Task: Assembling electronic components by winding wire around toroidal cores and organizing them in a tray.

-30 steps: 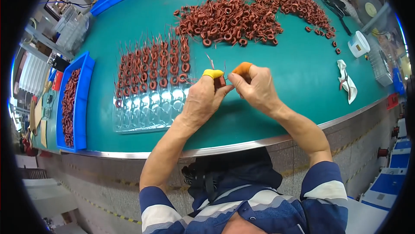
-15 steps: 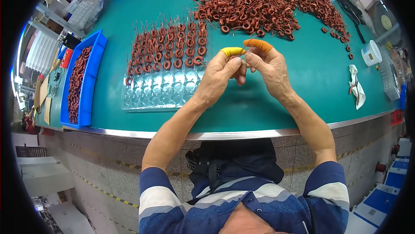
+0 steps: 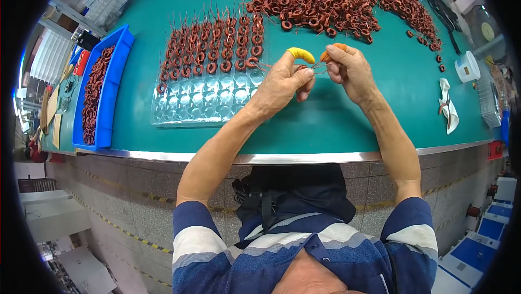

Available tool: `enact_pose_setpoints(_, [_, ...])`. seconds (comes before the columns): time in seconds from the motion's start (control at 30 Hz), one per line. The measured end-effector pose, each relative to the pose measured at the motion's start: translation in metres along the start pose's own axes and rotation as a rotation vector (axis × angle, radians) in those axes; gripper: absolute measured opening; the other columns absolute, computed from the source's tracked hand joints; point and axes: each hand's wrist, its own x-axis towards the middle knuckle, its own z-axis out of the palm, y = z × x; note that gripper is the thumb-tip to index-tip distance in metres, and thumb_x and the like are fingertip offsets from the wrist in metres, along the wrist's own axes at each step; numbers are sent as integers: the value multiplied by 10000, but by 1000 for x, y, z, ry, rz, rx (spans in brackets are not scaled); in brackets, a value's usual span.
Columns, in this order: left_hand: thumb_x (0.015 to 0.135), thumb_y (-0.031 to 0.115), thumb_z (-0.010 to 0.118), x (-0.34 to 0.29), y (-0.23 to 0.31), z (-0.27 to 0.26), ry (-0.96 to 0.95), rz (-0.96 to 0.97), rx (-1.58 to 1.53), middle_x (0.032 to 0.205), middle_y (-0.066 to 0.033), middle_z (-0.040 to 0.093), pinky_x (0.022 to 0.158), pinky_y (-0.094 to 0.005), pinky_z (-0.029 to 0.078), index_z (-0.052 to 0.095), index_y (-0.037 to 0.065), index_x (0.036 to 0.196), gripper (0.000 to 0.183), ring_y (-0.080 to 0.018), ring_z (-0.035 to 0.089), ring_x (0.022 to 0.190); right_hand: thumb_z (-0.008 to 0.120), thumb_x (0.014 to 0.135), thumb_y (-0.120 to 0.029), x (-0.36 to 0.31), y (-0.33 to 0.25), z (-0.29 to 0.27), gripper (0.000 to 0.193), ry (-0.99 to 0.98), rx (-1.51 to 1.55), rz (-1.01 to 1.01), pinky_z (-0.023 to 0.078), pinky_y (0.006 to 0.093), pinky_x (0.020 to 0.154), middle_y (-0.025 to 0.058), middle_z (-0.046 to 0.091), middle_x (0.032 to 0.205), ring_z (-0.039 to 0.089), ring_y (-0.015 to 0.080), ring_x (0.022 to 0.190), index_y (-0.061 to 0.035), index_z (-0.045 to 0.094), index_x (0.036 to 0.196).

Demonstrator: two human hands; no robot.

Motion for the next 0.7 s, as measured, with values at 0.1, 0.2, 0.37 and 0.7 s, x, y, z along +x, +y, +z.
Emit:
enact_pose_setpoints(0.1, [989,204,496,3,-7,-7,15,-6,2,772,-31,526,603,-239,438,460,65,1108,186,-117,523,653,612,923,-373,-1,2,12,356,98,-77,-38,379,202,485,-10,542,641,500,77,537,-21,639,877])
enact_pose_setpoints(0.2, [990,214,493,3,-12,-8,67,2,-51,791,-33,524,612,-250,443,455,67,1110,194,-121,527,660,648,891,-421,-2,5,10,430,223,-383,-267,407,195,502,1,572,669,513,60,558,4,630,952])
enact_pose_setpoints(0.37, [984,212,494,1,-7,-7,101,15,-88,836,-45,527,616,-267,452,460,47,1115,213,-128,536,665,787,789,-217,-5,11,11,498,219,-515,-541,422,176,491,-15,610,724,518,21,565,-45,589,1213])
enact_pose_setpoints(0.7, [968,181,506,-5,-3,-22,-86,-170,-394,792,-35,507,572,-275,438,492,43,1084,181,-137,525,647,789,735,-102,-6,14,15,387,112,-983,-878,424,259,488,14,538,659,528,109,563,-90,665,1101])
